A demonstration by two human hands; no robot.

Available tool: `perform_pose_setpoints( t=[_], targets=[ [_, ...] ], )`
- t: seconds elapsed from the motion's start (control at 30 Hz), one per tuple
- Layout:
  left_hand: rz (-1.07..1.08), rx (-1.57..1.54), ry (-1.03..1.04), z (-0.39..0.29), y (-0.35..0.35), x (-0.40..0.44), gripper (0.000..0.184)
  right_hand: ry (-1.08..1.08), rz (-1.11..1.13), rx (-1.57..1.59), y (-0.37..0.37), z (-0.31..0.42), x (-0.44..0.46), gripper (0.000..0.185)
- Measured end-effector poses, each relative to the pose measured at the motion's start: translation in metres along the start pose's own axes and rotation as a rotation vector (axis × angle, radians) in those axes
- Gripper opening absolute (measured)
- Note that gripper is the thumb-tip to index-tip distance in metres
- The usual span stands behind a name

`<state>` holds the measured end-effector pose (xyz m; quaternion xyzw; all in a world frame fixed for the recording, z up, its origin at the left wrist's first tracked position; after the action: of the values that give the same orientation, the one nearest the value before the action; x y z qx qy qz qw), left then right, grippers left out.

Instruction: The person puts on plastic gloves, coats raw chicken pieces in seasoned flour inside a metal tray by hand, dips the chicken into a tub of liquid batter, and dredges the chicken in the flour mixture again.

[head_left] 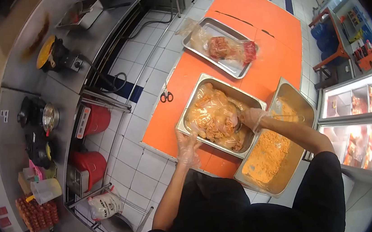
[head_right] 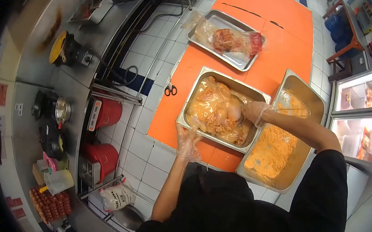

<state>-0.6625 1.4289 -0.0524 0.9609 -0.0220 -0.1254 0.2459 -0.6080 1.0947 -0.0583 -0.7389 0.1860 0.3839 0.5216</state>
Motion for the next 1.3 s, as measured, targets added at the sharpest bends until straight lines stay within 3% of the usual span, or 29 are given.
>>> perform_pose_setpoints(
  t=[0.07, 0.1, 0.23, 0.33, 0.4, 0.47, 0.53, 0.6, 0.7, 0.83, 0.87, 0.93, 0.97, 1.03, 1.07, 1.13, 1.17, 1.23, 1.27, 1.3],
  targets=[
    [-0.013, 0.015, -0.005, 0.003, -0.003, -0.002, 0.078, 0.004, -0.118, 0.177, -0.004, 0.007, -0.008, 0.022],
    [-0.015, 0.004, -0.026, 0.003, -0.003, -0.002, 0.081, 0.048, -0.056, 0.234, -0.010, 0.010, -0.013, 0.034],
    [-0.006, -0.022, -0.048, -0.004, 0.001, -0.003, 0.089, 0.051, -0.127, 0.577, 0.002, 0.017, -0.006, 0.050],
    [-0.035, 0.006, 0.015, 0.002, 0.001, -0.004, 0.076, 0.036, -0.119, 0.622, -0.016, 0.023, -0.022, 0.060],
    [-0.026, 0.003, 0.016, 0.001, 0.002, -0.006, 0.076, 0.180, -0.048, 0.747, -0.002, 0.025, -0.012, 0.067],
    [-0.018, -0.002, 0.022, 0.001, 0.003, -0.005, 0.076, 0.172, -0.016, 0.729, -0.008, 0.023, -0.012, 0.067],
    [-0.008, -0.025, 0.002, 0.004, 0.001, -0.005, 0.088, 0.164, 0.021, 0.711, -0.006, 0.023, -0.010, 0.066],
    [-0.007, -0.032, -0.004, 0.007, -0.001, -0.003, 0.087, 0.056, -0.085, 0.818, 0.007, 0.022, -0.001, 0.061],
    [-0.018, -0.036, -0.002, 0.000, 0.006, -0.004, 0.084, -0.002, 0.017, 0.822, 0.011, 0.018, 0.001, 0.053],
    [-0.061, 0.013, 0.003, 0.014, -0.002, -0.005, 0.084, 0.006, -0.072, 0.798, 0.020, 0.031, -0.003, 0.048],
    [-0.072, 0.032, -0.002, 0.013, 0.001, -0.006, 0.085, 0.079, -0.066, 0.830, 0.012, 0.037, -0.010, 0.055],
    [-0.319, 0.916, 0.392, 0.005, 0.018, -0.011, 0.096, 0.156, -0.059, 0.869, 0.003, 0.040, -0.019, 0.062],
    [-0.310, 0.920, 0.390, -0.016, 0.028, -0.013, 0.096, 0.149, -0.064, 0.825, 0.000, 0.041, -0.022, 0.054],
    [0.307, 1.580, 0.322, -0.067, 0.059, -0.010, 0.113, 0.140, -0.065, 0.780, 0.004, 0.042, -0.023, 0.046],
    [0.305, 1.582, 0.318, -0.075, 0.069, -0.005, 0.113, 0.136, -0.106, 0.784, 0.008, 0.043, -0.021, 0.046],
    [0.605, 1.851, 0.316, -0.079, 0.092, 0.012, 0.111, 0.131, -0.151, 0.792, 0.014, 0.044, -0.016, 0.047],
    [0.607, 1.854, 0.317, -0.075, 0.099, 0.021, 0.111, 0.121, -0.166, 0.812, 0.016, 0.044, -0.014, 0.053],
    [0.703, 1.915, 0.116, -0.061, 0.108, 0.038, 0.099, 0.117, -0.180, 0.838, 0.024, 0.044, -0.010, 0.059],
    [0.711, 1.917, 0.119, -0.057, 0.111, 0.047, 0.099, 0.094, -0.220, 0.826, 0.026, 0.044, -0.008, 0.052],
    [0.706, 1.885, -0.008, -0.053, 0.113, 0.056, 0.088, 0.071, -0.258, 0.816, 0.030, 0.043, -0.007, 0.045]
  ],
)
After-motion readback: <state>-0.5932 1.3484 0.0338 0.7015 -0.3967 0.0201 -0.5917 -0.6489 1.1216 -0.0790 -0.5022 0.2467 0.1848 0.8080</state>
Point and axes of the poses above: each hand's wrist, its own x-axis towards the middle knuckle, its own y-axis out of the palm, z = x × y, the point moved 1 cm from there along x, towards the middle knuckle, and after that the axes turned 15 degrees about y, right-handed, at the moved point
